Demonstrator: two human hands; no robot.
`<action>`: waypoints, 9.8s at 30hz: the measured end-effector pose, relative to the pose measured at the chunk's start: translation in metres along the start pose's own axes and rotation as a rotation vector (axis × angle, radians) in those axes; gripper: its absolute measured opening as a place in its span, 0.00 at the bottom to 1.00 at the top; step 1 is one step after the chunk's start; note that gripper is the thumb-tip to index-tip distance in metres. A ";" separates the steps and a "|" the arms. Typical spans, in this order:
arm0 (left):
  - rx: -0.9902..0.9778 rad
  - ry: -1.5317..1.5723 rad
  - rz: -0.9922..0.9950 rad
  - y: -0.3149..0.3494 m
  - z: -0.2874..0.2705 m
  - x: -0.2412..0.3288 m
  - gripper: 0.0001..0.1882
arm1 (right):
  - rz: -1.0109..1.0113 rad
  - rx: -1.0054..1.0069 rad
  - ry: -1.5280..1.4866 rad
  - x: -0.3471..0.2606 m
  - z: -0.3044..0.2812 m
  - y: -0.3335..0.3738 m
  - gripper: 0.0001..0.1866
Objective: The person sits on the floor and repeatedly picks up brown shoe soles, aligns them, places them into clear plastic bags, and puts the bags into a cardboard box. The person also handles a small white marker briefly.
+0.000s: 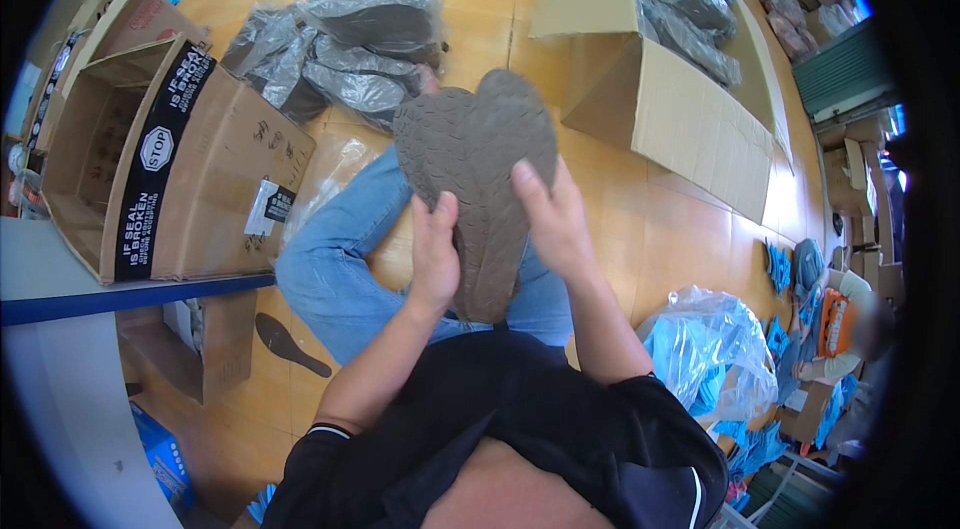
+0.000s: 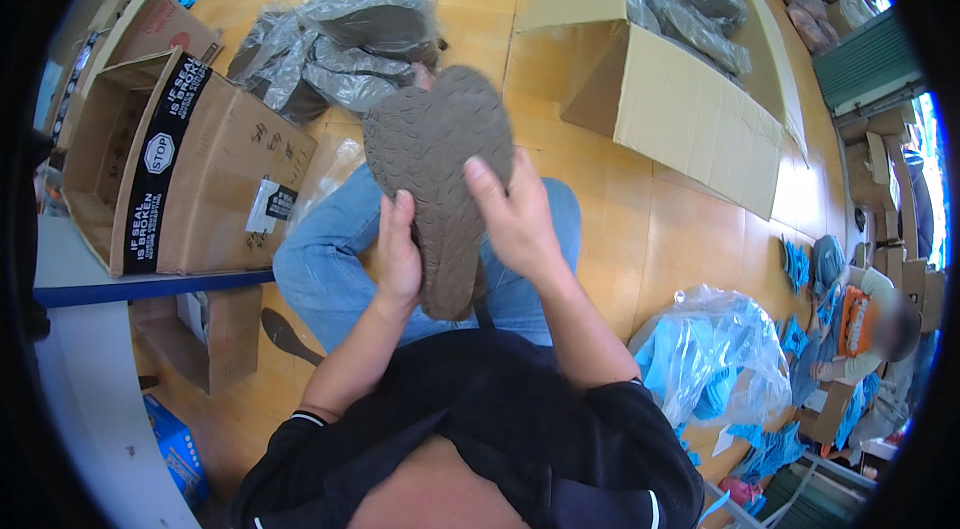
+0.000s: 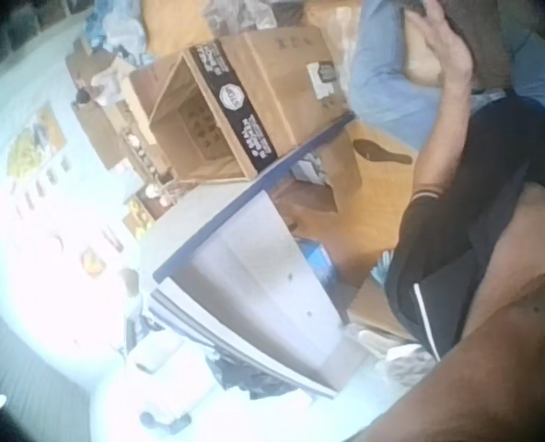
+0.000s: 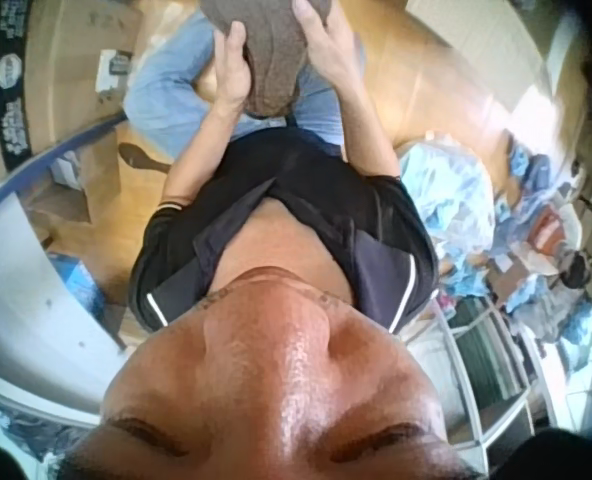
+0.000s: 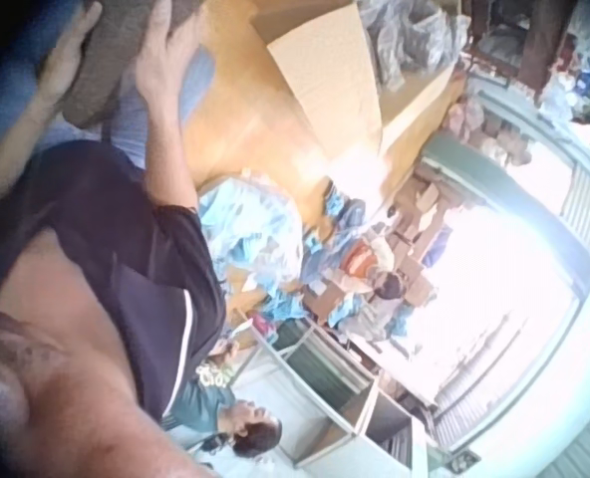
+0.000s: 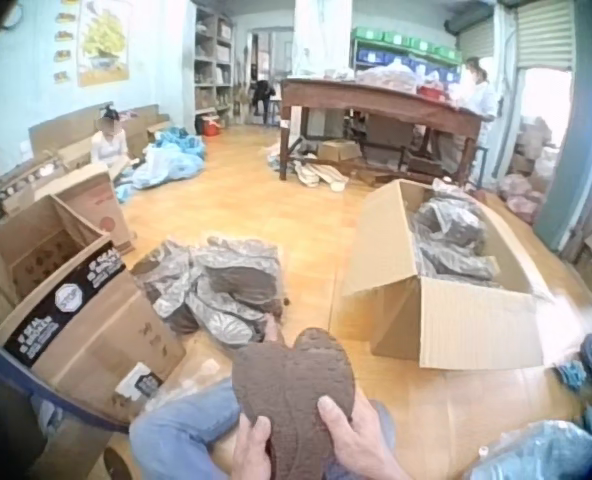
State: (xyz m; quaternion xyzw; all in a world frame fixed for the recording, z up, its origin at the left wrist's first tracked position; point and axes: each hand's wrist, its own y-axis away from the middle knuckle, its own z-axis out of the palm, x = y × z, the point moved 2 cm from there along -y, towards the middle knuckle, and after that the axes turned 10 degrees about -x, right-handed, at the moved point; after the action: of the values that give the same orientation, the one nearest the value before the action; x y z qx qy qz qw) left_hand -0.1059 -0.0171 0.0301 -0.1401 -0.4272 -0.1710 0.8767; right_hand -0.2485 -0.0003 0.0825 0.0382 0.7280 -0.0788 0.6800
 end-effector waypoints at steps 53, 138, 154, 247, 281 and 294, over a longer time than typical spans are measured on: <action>0.015 0.241 0.076 -0.003 -0.021 0.023 0.27 | 0.043 -0.131 0.071 -0.005 0.043 0.005 0.25; -0.009 0.144 -0.044 0.000 0.011 0.014 0.21 | -0.076 0.137 -0.157 0.010 0.014 0.021 0.49; 0.011 0.027 -0.063 -0.002 0.012 0.013 0.19 | -0.022 0.096 0.007 0.013 0.000 0.015 0.39; -0.031 -0.701 -0.856 -0.069 -0.170 -0.183 0.43 | -0.646 1.033 1.559 -0.066 -0.195 0.130 0.52; -0.260 0.028 -0.270 -0.030 0.038 -0.006 0.43 | -0.065 0.088 -0.388 0.014 -0.009 0.032 0.24; -0.227 0.386 -0.313 -0.001 -0.012 0.007 0.30 | 0.044 0.015 -0.340 0.000 -0.019 0.006 0.31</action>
State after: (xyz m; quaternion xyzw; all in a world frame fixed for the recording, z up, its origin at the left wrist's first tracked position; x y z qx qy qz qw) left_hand -0.0938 -0.0243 0.0283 -0.1346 -0.2468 -0.3746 0.8835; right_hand -0.2665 0.0084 0.0838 0.0453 0.6008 -0.0751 0.7946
